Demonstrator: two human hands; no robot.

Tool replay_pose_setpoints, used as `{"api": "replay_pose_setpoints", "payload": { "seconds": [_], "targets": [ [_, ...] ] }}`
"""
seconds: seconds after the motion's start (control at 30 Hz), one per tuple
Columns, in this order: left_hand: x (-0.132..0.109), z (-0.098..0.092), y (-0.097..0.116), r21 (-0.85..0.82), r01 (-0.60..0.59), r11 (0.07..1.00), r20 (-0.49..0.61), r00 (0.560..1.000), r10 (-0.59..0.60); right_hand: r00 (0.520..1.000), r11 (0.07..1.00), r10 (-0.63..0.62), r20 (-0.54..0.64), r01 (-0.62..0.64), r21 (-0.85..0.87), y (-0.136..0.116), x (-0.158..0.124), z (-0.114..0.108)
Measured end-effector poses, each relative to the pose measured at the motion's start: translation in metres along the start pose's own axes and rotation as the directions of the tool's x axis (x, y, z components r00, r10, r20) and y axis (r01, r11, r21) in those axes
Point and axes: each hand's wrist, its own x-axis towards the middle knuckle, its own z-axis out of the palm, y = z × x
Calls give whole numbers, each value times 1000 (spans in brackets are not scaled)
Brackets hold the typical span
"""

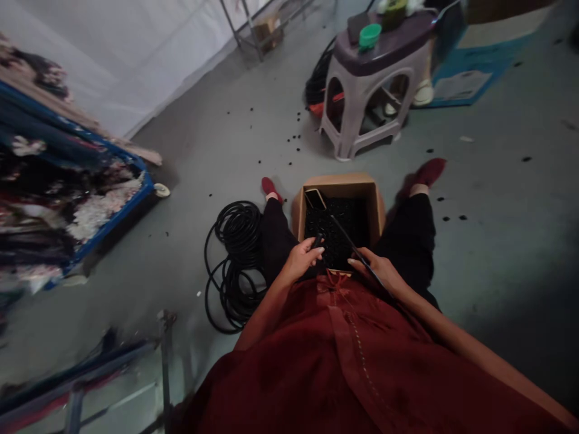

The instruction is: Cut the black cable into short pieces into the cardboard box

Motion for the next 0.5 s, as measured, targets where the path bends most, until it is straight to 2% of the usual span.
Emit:
{"api": "replay_pose_setpoints", "payload": {
  "seconds": [0.13,0.3,0.5],
  "targets": [
    [-1,2,-2,73,-30,997,12,1000,29,998,986,-9,-58,18,164,-16,9,0],
    [-4,8,2,263,-21,965,54,999,7,995,929,-37,-90,67,364,-37,27,-3],
    [-10,8,8,372,-60,926,182,983,-9,1000,915,-16,6,12,404,-47,39,0]
  ]
}}
